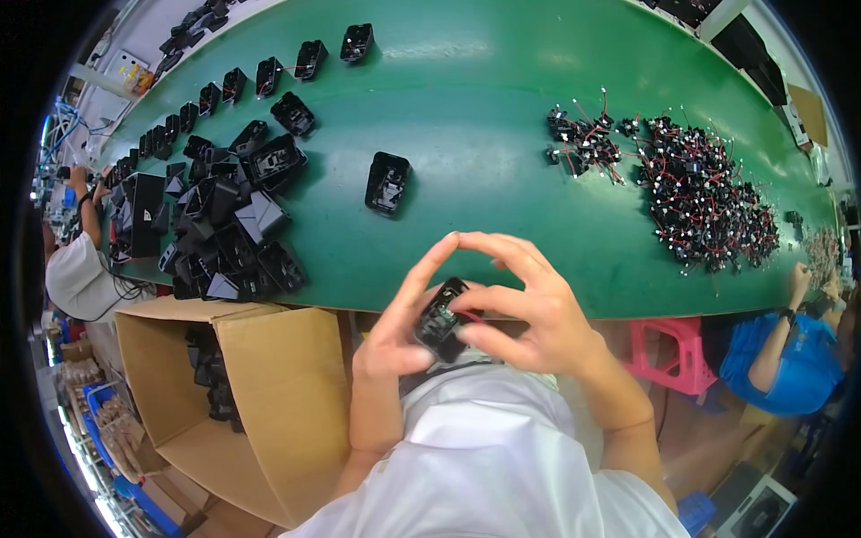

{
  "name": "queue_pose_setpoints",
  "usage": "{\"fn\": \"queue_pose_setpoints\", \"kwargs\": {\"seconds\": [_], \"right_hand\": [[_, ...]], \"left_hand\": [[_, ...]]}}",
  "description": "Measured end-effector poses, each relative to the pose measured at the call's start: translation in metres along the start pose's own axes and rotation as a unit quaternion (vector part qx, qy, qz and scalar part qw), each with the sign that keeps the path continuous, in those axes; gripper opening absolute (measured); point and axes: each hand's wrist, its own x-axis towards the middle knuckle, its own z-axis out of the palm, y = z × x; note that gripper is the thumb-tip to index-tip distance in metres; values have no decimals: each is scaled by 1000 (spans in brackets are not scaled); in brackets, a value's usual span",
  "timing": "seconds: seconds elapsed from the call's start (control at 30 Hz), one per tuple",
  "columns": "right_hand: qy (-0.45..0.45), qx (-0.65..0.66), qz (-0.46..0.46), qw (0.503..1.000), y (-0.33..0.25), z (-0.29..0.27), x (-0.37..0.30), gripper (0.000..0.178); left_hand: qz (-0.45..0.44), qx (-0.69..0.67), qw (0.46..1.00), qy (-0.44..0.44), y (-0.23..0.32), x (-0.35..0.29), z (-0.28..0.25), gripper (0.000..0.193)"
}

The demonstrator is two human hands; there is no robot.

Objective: The person assembles electronic components by hand, inserting small parts into plastic housings at a factory workbench.

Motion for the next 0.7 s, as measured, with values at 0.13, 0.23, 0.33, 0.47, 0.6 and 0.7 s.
{"fn": "queue_pose_setpoints", "kwargs": {"seconds": [0.13,0.23,0.33,0.47,0.6,0.7], "right_hand": [[60,20,-22,998,-5,-1,0,39],[102,106,26,989,-3,6,-1,40],[55,61,-7,997,-7,2,6,40],[-5,79,-19,997,-7,-7,10,34],[-13,82,-39,996,3,-8,10,36],[11,195,46,980,17,-5,9,40]], "left_hand": [[-18,-89,996,-1,-9,6,-8,116],[-50,-122,991,-13,-9,16,-2,125],[-19,-91,995,26,-16,23,4,117],[-36,-101,992,65,-9,27,0,86],[-81,-60,991,87,4,32,0,76],[-15,92,966,241,8,36,11,67]]}}
